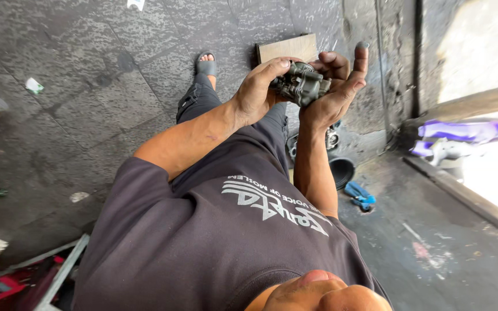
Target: The person sits on the floor and disassembles a motorcycle carburetor using a screwdriver. They remove screws, separate components, and inspect the internal parts. The person then reassembles the carburetor and places the tools back in a tray.
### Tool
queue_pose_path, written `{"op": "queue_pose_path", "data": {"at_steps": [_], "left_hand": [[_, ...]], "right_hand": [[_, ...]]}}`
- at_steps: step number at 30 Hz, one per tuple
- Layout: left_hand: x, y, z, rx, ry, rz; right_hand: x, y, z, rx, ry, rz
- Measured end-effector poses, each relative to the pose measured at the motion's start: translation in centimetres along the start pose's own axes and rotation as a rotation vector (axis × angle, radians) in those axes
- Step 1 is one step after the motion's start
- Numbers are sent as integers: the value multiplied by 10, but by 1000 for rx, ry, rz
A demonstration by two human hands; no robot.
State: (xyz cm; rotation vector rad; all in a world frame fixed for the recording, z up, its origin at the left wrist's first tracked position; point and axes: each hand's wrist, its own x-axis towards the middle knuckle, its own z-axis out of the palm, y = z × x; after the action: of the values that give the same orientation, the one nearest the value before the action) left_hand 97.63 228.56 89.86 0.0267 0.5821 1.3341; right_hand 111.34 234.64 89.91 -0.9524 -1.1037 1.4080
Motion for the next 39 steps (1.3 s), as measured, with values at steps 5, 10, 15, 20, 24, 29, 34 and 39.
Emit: {"op": "queue_pose_path", "data": {"at_steps": [5,10,15,20,24,29,34,39], "left_hand": [[-2,-11,-24,38,-51,85],[27,-25,-51,298,-107,163],[38,-25,-49,96,26,194],[19,-18,-35,-131,-189,113],[15,-8,-28,-253,-89,82],[16,8,-32,-291,-59,226],[7,27,-32,-446,-47,332],[-15,55,-35,-410,81,462]], "right_hand": [[9,-4,12,-23,-30,53],[24,-18,16,-98,210,398],[24,-7,24,-131,159,498],[32,9,14,-212,-44,191],[29,7,13,-434,-119,-43],[11,5,34,-654,-491,-405],[10,18,63,-308,-371,-53],[9,24,84,-454,-444,-303]]}}
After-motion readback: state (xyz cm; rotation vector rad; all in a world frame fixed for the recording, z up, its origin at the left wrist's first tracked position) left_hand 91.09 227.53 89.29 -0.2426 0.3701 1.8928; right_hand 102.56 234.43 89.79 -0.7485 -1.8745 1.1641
